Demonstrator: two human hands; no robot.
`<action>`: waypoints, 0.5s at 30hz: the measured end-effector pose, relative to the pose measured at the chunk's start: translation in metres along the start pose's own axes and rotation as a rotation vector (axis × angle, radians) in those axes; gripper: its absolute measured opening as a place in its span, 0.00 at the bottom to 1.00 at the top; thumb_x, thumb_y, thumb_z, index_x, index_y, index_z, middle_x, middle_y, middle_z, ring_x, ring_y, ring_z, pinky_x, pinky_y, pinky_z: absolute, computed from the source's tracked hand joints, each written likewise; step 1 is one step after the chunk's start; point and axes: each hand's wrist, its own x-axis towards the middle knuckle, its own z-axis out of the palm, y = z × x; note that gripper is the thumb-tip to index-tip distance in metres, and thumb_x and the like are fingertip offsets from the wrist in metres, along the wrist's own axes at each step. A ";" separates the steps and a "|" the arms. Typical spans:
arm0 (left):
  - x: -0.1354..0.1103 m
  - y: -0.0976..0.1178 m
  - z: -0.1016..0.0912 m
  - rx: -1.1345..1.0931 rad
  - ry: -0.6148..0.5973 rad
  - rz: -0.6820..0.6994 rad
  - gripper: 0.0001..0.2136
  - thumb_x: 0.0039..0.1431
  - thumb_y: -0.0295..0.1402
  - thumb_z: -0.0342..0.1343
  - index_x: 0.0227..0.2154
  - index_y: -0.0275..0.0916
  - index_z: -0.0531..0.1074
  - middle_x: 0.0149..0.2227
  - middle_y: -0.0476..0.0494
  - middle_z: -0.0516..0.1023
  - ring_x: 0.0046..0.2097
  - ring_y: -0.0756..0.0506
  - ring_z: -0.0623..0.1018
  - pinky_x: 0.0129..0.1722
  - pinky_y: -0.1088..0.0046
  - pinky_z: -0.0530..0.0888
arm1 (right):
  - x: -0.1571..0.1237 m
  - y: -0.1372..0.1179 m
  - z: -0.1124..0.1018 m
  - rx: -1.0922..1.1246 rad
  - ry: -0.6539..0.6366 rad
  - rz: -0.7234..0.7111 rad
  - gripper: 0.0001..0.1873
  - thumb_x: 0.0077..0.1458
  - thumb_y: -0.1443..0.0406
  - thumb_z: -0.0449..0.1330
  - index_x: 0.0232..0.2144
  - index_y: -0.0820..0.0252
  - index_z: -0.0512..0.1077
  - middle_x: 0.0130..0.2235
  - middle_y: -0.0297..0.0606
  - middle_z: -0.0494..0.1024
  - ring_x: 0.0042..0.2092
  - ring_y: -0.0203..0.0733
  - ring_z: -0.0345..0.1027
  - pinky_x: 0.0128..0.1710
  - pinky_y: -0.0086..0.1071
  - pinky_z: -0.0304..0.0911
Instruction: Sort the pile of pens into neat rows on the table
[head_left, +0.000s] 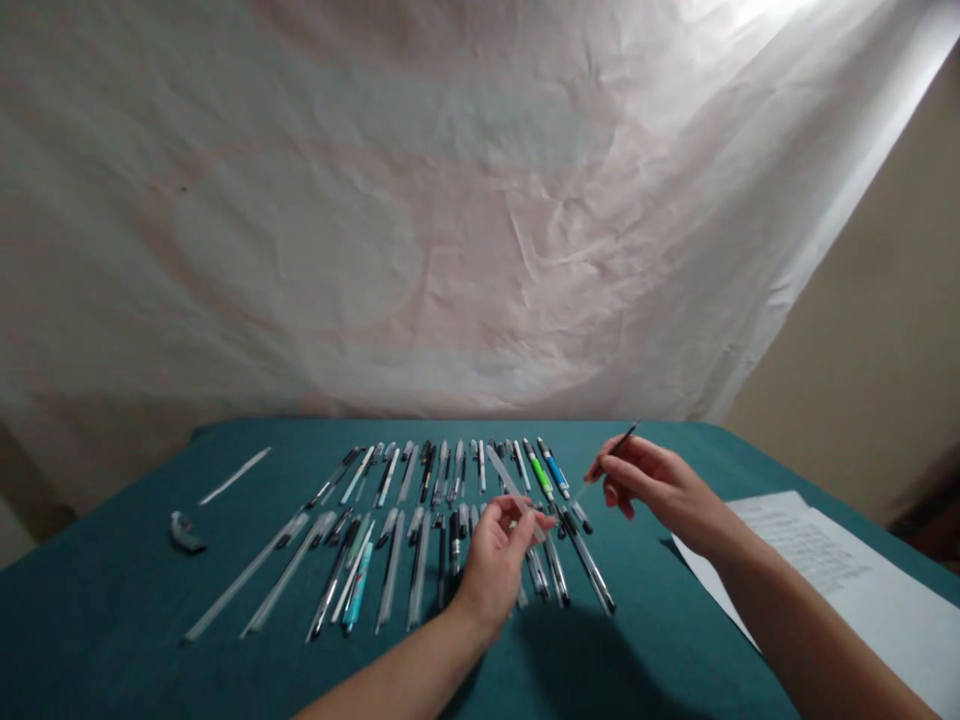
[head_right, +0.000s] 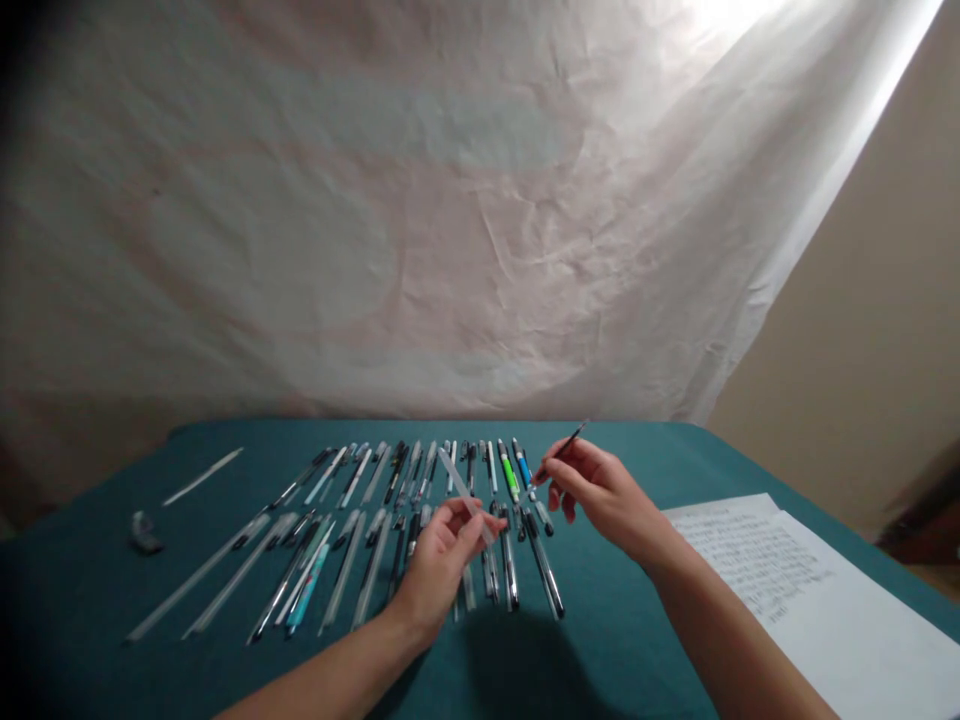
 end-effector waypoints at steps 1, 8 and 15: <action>0.004 0.001 -0.003 -0.037 0.033 0.007 0.11 0.47 0.35 0.55 0.34 0.37 0.67 0.35 0.42 0.72 0.40 0.49 0.72 0.41 0.73 0.66 | -0.001 0.001 0.004 -0.061 -0.075 0.021 0.16 0.50 0.55 0.50 0.32 0.62 0.63 0.29 0.38 0.69 0.23 0.31 0.60 0.19 0.24 0.56; 0.018 0.004 -0.019 -0.303 0.164 -0.093 0.10 0.46 0.33 0.57 0.32 0.37 0.67 0.26 0.51 0.68 0.25 0.58 0.68 0.25 0.85 0.65 | -0.009 0.008 0.023 -0.552 -0.285 -0.042 0.13 0.52 0.60 0.49 0.26 0.62 0.69 0.21 0.31 0.65 0.23 0.29 0.53 0.21 0.23 0.49; 0.015 0.005 -0.019 -0.408 0.170 -0.114 0.06 0.49 0.32 0.54 0.30 0.36 0.65 0.30 0.46 0.72 0.31 0.55 0.72 0.32 0.82 0.70 | -0.012 0.000 0.021 -0.614 -0.407 -0.057 0.11 0.49 0.64 0.51 0.26 0.62 0.72 0.22 0.32 0.68 0.23 0.31 0.55 0.22 0.23 0.51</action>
